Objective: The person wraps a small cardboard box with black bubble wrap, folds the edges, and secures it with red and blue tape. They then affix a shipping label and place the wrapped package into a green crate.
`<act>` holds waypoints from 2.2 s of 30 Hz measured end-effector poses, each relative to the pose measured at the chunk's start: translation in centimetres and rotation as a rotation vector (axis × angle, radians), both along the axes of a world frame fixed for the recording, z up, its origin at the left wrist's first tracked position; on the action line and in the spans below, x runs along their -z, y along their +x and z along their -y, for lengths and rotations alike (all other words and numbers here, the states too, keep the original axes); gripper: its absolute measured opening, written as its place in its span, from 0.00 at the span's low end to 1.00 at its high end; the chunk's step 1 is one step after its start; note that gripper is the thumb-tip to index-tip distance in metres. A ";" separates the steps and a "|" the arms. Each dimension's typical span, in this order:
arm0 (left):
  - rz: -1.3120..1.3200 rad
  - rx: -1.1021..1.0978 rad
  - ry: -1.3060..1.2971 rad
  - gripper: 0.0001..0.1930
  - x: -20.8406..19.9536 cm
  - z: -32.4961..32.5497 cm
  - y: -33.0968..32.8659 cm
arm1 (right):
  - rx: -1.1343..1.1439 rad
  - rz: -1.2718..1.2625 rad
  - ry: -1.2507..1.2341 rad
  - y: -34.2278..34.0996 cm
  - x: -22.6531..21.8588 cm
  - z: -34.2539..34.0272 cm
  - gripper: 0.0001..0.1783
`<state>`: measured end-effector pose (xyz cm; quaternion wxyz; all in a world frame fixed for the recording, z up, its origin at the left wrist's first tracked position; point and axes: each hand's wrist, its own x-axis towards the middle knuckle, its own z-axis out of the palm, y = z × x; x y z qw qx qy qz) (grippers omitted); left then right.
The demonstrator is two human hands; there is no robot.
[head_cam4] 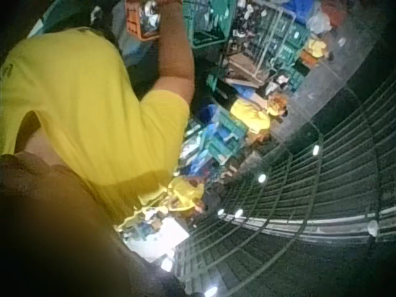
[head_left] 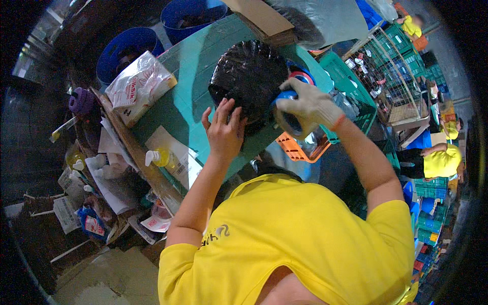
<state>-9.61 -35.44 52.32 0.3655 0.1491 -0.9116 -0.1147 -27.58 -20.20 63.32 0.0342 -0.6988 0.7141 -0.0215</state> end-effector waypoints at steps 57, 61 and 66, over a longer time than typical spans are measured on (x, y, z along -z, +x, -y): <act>-0.419 1.142 2.782 0.31 -4.7 -1.6 -5.0 | 0.042 0.992 -0.260 -1.3 -14.6 1.3 0.33; -0.281 0.803 2.800 0.22 -3.8 -3.9 -1.7 | -0.118 0.821 -0.202 0.2 -12.1 -2.6 0.39; 0.031 0.491 2.716 0.18 -2.7 -6.1 -0.5 | -0.195 0.675 -0.146 0.7 -10.6 -4.8 0.40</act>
